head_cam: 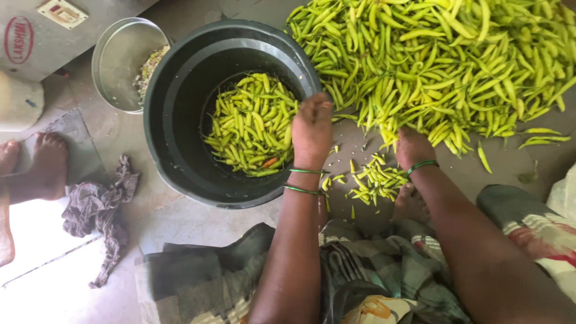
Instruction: The person sits on the floor and removes the stems from green chilies by hand, placing the prepared chilies into a black bucket. The person handles the chilies one at a time from a large pile on the floor.
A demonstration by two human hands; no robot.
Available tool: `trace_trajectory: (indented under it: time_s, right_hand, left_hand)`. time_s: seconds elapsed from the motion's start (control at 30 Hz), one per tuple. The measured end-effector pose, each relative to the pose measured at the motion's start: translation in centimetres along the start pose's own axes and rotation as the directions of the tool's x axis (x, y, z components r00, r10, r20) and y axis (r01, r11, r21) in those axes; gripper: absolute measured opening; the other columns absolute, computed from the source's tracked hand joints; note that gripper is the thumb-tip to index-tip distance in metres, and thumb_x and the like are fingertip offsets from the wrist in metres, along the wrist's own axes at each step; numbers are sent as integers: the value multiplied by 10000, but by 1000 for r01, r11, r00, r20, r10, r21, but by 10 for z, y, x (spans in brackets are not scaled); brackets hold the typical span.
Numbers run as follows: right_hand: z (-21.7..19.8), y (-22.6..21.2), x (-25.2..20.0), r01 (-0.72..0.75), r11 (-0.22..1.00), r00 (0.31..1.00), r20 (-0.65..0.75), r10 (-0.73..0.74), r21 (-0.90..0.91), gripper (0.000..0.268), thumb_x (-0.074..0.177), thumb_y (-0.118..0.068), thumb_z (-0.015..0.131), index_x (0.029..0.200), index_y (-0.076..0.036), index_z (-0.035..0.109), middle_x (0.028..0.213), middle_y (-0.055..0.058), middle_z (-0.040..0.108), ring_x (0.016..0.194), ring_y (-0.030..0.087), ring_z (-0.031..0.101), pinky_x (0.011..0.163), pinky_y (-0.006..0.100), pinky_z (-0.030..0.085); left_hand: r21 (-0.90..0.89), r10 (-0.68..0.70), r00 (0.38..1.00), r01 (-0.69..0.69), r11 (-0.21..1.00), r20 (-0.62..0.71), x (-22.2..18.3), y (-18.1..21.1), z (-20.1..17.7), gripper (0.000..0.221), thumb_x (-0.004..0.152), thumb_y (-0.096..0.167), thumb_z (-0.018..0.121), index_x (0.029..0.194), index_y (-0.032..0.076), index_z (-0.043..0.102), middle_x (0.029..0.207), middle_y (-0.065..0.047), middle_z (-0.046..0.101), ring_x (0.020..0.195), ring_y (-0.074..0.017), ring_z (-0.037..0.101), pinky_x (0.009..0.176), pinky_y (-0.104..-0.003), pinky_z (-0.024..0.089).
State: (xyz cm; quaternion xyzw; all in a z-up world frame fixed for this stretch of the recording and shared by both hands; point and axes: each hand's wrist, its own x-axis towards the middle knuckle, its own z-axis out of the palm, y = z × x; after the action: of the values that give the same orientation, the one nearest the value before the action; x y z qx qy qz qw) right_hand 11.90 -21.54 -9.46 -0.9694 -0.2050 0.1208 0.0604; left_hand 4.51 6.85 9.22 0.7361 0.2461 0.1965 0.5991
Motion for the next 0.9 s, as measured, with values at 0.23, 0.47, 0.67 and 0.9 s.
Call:
trace_trajectory:
  time_s: [0.23,0.47,0.67,0.9]
  right_hand:
    - [-14,1,-16,-59,956,998,10,58,287,183,910,-180,659,972,-127,823,1050,131,764,895,283,723,886,411,596]
    - [-77,-13,8,-430,174,903,426,61,886,232,943,-145,746,1103,19,713,911,110,727,741,192,675,713,349,573]
    - [-127,-53,11,-333,-147,923,290,-251,932,225,883,-45,733,1091,23,682,983,44,724,849,164,736,803,325,611]
    - [-162,-75,15,-319,274,883,390,-262,907,210,930,-106,731,1076,46,725,859,91,734,696,144,668,673,291,545]
  left_hand:
    - [144,-57,940,9,990,337,-27,18,9,231,950,220,641,1074,37,708,812,-171,713,711,-240,697,698,-354,555]
    - [212,7,931,-90,973,365,-34,-43,30,218,903,202,671,989,7,714,847,-197,723,768,-327,696,729,-420,546]
    - [145,-69,837,-12,989,543,-37,-70,40,224,986,184,593,1038,13,729,982,-199,741,899,-369,696,804,-453,531]
    - [373,-185,897,25,928,401,-38,-17,25,263,862,263,681,1031,78,761,891,-177,759,844,-357,730,769,-456,559]
